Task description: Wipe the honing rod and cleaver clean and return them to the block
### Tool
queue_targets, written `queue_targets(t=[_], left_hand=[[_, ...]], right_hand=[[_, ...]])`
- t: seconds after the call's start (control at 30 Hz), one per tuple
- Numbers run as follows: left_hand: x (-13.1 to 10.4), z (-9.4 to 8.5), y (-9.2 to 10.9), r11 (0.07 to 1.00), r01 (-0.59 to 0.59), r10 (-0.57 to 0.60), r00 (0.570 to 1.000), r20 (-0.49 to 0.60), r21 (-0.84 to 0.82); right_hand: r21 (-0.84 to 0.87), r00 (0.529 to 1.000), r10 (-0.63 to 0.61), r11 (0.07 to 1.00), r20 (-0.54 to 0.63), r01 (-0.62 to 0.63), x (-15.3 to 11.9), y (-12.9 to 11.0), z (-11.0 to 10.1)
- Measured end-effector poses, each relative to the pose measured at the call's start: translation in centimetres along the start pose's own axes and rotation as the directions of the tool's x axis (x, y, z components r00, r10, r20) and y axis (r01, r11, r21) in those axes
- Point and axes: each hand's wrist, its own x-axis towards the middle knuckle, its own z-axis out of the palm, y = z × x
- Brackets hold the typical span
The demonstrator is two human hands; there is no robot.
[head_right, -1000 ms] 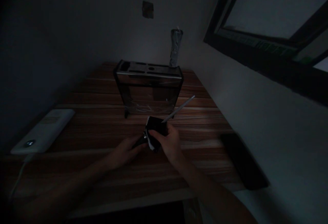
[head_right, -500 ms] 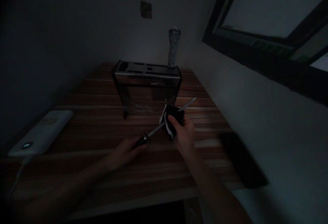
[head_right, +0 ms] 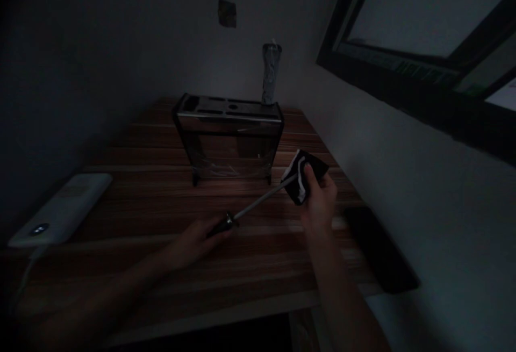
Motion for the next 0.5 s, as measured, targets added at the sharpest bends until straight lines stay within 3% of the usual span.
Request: queue_targets(t=[0.5], left_hand=[[-0.15,-0.04,0.05,1.000,-0.005,0.005,1.000,0.010,0.020]], right_hand=[[0.082,0.999,0.036,0.996,-0.035,-0.033,0.26,-0.23,-0.10]])
